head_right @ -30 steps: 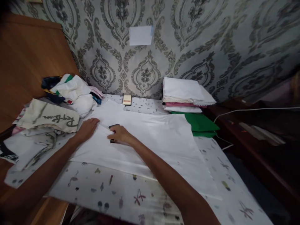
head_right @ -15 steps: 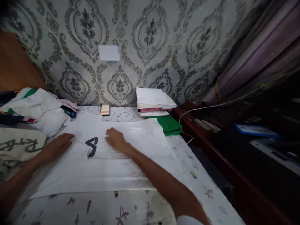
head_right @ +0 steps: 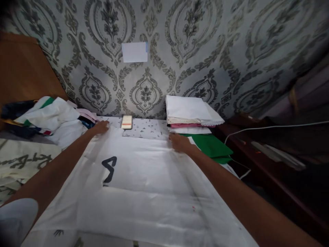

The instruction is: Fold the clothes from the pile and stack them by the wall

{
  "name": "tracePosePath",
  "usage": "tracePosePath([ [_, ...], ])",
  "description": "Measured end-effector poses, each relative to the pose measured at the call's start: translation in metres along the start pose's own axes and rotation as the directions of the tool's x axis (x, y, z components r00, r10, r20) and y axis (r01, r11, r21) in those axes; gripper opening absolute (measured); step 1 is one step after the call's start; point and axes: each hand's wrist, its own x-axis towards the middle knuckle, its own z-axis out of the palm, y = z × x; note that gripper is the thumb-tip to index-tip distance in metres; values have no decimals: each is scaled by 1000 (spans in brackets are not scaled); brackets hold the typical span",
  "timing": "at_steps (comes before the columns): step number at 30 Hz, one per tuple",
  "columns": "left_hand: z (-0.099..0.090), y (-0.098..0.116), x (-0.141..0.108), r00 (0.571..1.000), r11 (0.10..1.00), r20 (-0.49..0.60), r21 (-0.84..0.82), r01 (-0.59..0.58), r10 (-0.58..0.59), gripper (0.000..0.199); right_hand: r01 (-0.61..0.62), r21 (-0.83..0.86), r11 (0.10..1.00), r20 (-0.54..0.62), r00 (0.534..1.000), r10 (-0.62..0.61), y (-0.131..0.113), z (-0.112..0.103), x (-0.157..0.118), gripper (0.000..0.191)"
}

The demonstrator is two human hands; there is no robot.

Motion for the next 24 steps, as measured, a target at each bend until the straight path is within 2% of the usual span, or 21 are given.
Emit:
tracePosePath([
  [5, -14, -4, 5, 996, 997, 40, -23, -77, 78, 45, 7, -47, 999, 66, 998, -4, 4, -10, -3, 31],
  [8, -34, -8, -9, 992, 991, 6, -55, -124, 125, 36, -1, -85, 996, 62, 998, 6, 7, -21, -12, 23],
  [10, -53, -12, -29, 989, 986, -18, -78, -147, 146, 33, -8, -122, 993, 31, 999, 12, 10, -29, -22, 21],
  [12, -75, -16, -60, 979, 969, -69, -143, -199, 191, 33, -13, -165, 986, -23, 1000, 9, 14, -37, -37, 21],
  [15, -110, -19, -130, 942, 893, -203, -317, -320, 266, 35, -43, -210, 977, -88, 996, 25, 17, -46, -68, 19],
  [18, -126, -17, -211, 939, 873, -188, -350, -339, 289, 36, -85, -249, 965, -114, 992, 58, 16, -44, -108, 21],
  [21, -110, -17, -278, 939, 887, -36, -320, -334, 341, 34, -101, -302, 948, -90, 993, 78, 14, -26, -145, 29],
  [24, -73, -20, -317, 919, 904, 108, -254, -343, 379, 31, -111, -303, 947, -30, 994, 106, 14, 0, -168, 32],
])
